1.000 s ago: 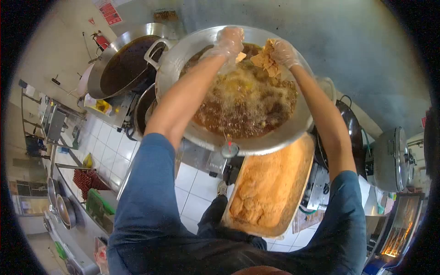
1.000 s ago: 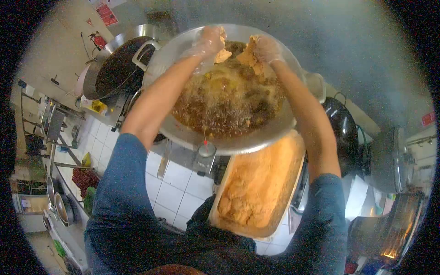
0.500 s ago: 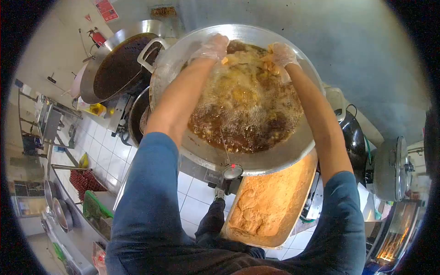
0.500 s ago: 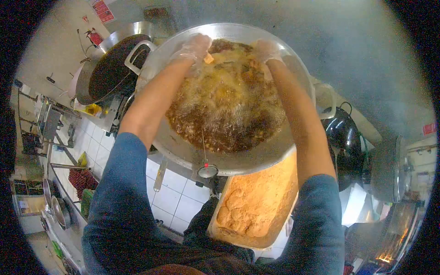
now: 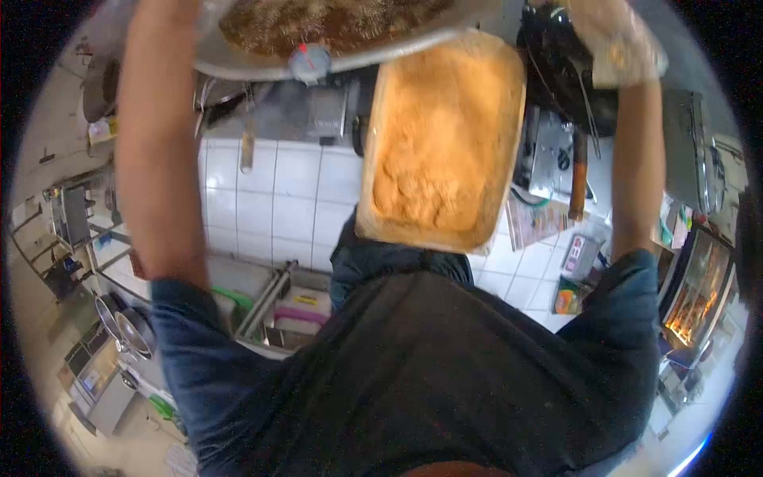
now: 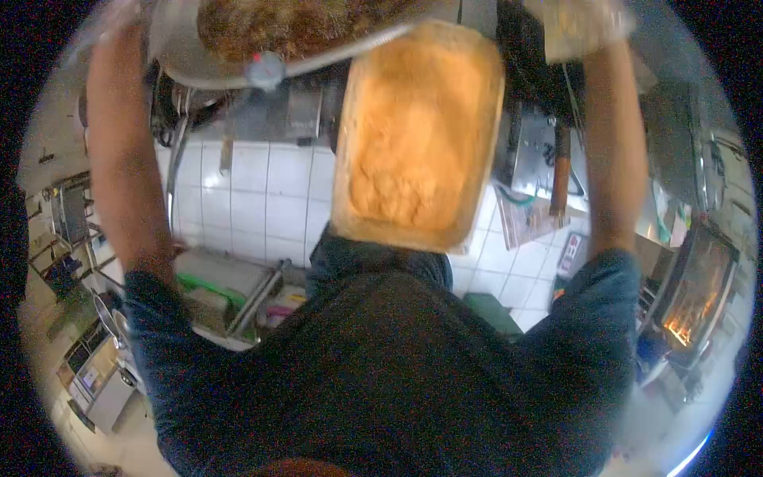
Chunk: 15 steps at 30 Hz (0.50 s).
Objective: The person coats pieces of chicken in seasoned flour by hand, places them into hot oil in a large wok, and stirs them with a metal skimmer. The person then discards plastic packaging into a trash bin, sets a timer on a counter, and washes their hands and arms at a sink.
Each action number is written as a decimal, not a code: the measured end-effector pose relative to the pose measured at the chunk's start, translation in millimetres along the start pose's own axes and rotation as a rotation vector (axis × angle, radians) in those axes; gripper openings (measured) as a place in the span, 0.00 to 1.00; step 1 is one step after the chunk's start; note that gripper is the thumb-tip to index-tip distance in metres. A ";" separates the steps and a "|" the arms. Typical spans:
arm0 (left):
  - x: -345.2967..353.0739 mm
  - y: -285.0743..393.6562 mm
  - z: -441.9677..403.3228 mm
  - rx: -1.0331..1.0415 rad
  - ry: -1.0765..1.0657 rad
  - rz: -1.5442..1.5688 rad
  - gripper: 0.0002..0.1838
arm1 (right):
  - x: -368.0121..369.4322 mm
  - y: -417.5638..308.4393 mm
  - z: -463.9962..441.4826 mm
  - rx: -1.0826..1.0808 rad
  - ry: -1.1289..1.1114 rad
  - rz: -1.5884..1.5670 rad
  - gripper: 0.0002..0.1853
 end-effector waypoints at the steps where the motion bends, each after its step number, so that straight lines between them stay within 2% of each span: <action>1: 31.5 17.1 24.4 0.008 -0.055 0.085 0.20 | 11.3 7.3 30.8 0.053 -0.006 -0.068 0.18; 4: 155.5 43.8 87.4 -0.076 -0.214 0.263 0.28 | 85.2 73.2 121.2 0.232 -0.058 -0.136 0.21; 6: 255.5 33.0 123.4 -0.242 -0.276 0.248 0.33 | 169.8 147.9 192.1 0.380 -0.131 0.005 0.22; 8: 349.0 -1.1 157.0 -0.400 -0.288 0.060 0.38 | 237.3 199.9 257.5 0.626 -0.222 0.371 0.31; 9: 389.9 -23.5 171.6 -0.441 -0.281 -0.075 0.40 | 239.5 180.0 275.5 0.746 -0.153 0.389 0.29; 10: 410.6 -31.0 180.1 -0.383 -0.182 -0.148 0.40 | 238.6 163.0 284.9 0.853 -0.071 0.406 0.26; 12: 432.5 -30.5 198.6 -0.253 -0.020 -0.285 0.41 | 281.4 211.5 320.4 0.779 0.033 0.459 0.29; 13: 439.8 -34.3 207.8 -0.341 -0.117 -0.205 0.41 | 303.5 229.4 338.9 0.747 0.078 0.487 0.31; 15: 449.9 -41.5 216.1 -0.514 -0.294 -0.046 0.41 | 319.3 244.7 345.6 0.797 0.028 0.486 0.32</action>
Point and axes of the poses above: each hand's wrist, its own z-axis away from the middle knuckle, its own x-axis out of the palm, y = z × x, the point moved 8 cm from there along -z, towards the middle knuckle, and after that the axes turned 7 degrees about -z, right-handed, at the moved point
